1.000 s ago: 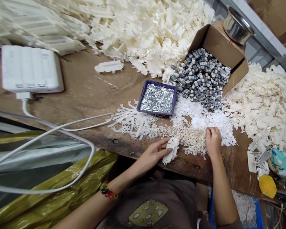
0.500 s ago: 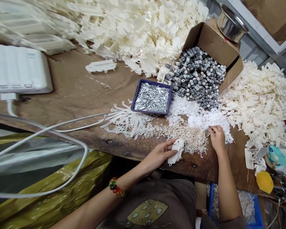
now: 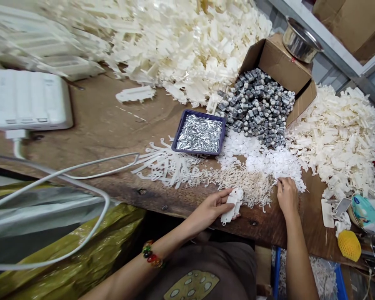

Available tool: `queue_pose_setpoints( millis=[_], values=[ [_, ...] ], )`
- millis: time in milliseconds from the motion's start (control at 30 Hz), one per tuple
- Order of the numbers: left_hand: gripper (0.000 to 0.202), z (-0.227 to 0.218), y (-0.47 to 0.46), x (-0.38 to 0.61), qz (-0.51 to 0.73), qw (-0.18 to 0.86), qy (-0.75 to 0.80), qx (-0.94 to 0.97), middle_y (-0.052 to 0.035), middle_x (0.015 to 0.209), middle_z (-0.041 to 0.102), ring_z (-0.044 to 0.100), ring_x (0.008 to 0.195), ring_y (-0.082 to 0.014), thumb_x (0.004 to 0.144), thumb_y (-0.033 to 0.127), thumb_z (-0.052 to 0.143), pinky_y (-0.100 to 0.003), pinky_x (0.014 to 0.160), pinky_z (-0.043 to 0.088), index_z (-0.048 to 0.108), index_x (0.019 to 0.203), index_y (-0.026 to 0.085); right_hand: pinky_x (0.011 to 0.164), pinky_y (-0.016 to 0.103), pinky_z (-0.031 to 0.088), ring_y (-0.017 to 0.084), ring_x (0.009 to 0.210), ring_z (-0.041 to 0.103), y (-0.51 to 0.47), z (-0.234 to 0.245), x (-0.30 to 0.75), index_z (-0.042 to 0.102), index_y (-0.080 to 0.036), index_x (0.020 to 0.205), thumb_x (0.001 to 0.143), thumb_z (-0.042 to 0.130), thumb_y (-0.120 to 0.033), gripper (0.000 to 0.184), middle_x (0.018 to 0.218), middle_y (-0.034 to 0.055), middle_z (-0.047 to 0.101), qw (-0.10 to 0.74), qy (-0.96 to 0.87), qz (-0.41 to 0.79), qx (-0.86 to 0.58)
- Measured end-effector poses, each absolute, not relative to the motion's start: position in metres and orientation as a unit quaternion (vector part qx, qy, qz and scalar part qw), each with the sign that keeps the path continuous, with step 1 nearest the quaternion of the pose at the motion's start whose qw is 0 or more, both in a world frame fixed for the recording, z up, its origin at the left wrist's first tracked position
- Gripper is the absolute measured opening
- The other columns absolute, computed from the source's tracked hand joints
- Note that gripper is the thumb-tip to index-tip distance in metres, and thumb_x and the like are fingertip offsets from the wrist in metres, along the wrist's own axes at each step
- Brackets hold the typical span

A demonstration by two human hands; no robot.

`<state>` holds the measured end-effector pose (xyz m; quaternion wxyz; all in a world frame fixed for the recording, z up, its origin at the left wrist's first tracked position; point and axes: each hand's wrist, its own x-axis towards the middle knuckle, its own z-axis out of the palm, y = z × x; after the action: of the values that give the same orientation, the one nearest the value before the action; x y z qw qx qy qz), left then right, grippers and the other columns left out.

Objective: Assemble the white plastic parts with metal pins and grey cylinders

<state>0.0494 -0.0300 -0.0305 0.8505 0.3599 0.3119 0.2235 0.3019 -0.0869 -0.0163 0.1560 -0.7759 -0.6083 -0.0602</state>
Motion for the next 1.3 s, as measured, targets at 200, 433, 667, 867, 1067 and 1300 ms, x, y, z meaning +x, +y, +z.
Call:
queue_pose_setpoints(
  millis=[200,433,667,867,1067,1300],
  values=[
    [0.063,-0.025,-0.032,0.050,0.221,0.853,0.311,0.357,-0.0019,0.076,0.068,0.060,0.058,-0.0137,0.062,0.021,0.068,-0.023,0.054,0.044,0.050,0.122,0.011,0.076,0.031,0.041,0.021,0.087,0.052,-0.093,-0.023,0.299,0.064,-0.018,0.091,0.087,0.043,-0.023,0.022,0.086,0.0082,0.060,0.147,-0.614,-0.049,-0.774],
    [0.067,-0.025,-0.031,0.055,0.239,0.853,0.309,0.347,-0.0035,0.078,0.069,0.060,0.060,-0.0137,0.060,0.020,0.067,-0.024,0.058,0.045,0.052,0.124,0.010,0.070,0.030,0.046,0.017,0.077,0.057,-0.086,-0.009,0.254,0.057,-0.016,0.078,0.083,0.053,-0.029,0.014,0.084,0.0059,0.062,0.407,-0.533,0.073,-0.738],
    [0.065,-0.025,-0.032,0.053,0.276,0.813,0.318,0.402,-0.0027,0.074,0.069,0.053,0.056,-0.0107,0.062,0.018,0.061,-0.019,0.050,0.038,0.052,0.126,0.008,0.078,0.035,0.046,0.018,0.086,0.055,-0.075,0.002,0.179,0.054,-0.018,0.074,0.084,0.049,-0.013,0.012,0.085,0.0068,0.063,0.370,-0.679,-0.028,-0.633],
    [0.059,-0.028,-0.032,0.045,0.312,0.758,0.338,0.462,-0.0034,0.082,0.070,0.059,0.070,-0.0159,0.068,0.021,0.057,-0.023,0.061,0.045,0.053,0.126,0.010,0.077,0.035,0.046,0.020,0.089,0.055,-0.079,-0.007,0.165,0.058,-0.016,0.086,0.086,0.047,-0.010,0.013,0.091,0.0098,0.064,0.299,-0.735,-0.074,-0.604],
    [0.057,-0.022,-0.023,0.036,0.324,0.745,0.359,0.460,-0.0068,0.094,0.070,0.062,0.082,-0.0206,0.067,0.025,0.060,-0.029,0.074,0.047,0.056,0.122,0.010,0.080,0.037,0.047,0.020,0.092,0.056,-0.065,0.004,0.174,0.062,-0.018,0.088,0.089,0.047,-0.023,0.016,0.094,0.0080,0.065,0.342,-0.708,0.050,-0.616],
    [0.070,-0.016,-0.014,0.030,0.296,0.820,0.348,0.344,-0.0054,0.080,0.071,0.060,0.060,-0.0147,0.061,0.022,0.067,-0.023,0.056,0.044,0.050,0.126,0.008,0.077,0.032,0.044,0.018,0.079,0.056,0.068,0.028,0.262,0.060,-0.014,0.082,0.082,0.050,-0.025,0.015,0.087,0.0087,0.062,0.369,-0.558,-0.009,-0.743]
  ],
)
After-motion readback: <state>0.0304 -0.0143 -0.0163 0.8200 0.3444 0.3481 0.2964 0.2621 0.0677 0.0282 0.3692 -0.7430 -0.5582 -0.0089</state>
